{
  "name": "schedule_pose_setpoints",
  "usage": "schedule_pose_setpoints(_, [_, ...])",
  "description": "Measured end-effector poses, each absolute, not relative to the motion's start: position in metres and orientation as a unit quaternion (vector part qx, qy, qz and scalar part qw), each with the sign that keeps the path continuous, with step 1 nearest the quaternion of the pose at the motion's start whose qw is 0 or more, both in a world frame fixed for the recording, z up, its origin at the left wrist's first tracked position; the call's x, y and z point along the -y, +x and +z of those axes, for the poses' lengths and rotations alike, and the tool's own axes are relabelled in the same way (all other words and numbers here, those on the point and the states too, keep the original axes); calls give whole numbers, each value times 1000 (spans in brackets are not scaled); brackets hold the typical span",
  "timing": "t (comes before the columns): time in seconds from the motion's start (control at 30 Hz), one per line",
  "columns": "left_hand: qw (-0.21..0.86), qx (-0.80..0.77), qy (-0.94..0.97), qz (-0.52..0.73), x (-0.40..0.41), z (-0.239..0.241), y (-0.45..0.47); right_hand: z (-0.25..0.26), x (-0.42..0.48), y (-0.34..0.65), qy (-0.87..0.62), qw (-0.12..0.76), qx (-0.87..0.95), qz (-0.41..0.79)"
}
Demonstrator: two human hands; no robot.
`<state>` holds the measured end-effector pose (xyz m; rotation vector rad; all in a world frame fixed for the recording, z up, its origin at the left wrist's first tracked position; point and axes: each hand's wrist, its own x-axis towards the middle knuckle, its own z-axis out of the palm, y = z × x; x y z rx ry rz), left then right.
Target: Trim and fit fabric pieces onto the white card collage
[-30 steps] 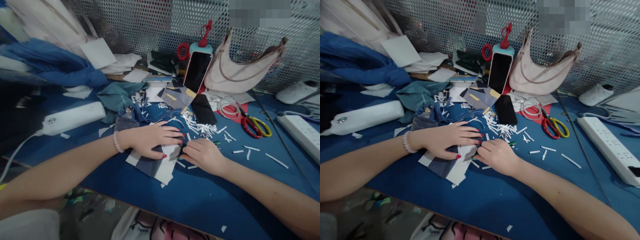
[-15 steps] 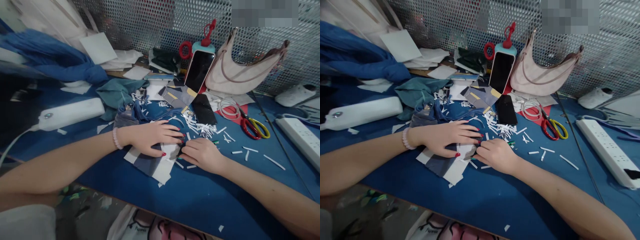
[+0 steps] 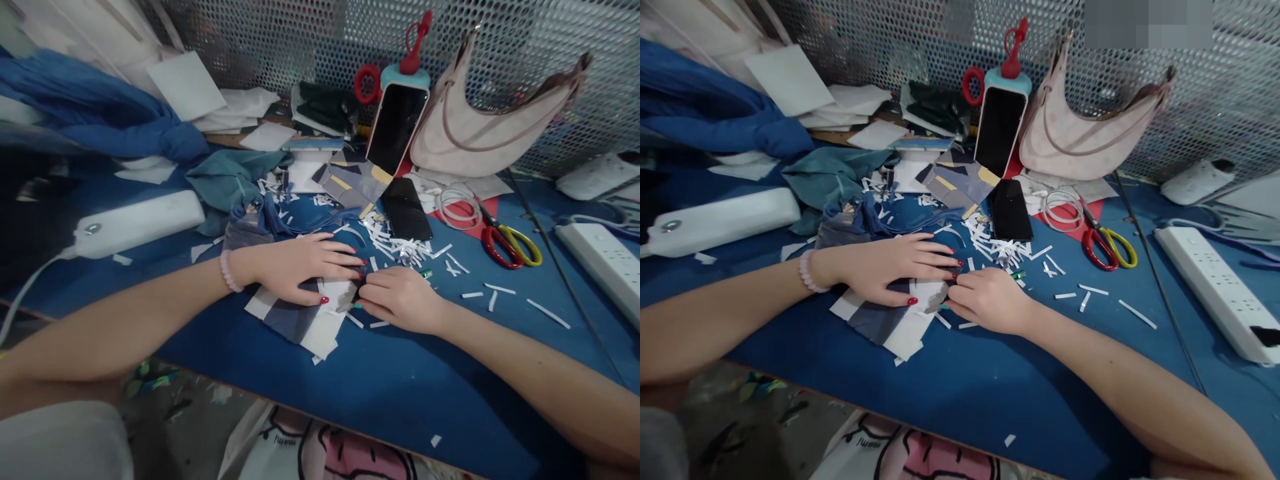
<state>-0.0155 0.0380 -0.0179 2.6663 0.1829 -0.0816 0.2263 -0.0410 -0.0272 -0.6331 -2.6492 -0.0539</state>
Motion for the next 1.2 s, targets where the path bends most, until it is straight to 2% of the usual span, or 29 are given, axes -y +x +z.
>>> schedule_pose_setpoints(0.53, [212, -61, 975, -15, -36, -19, -16, -26, 43, 225, -243, 198, 948, -54])
schedule_pose_setpoints(1.2, [227, -77, 971, -14, -35, -20, -17, -27, 46, 226, -237, 198, 951, -26])
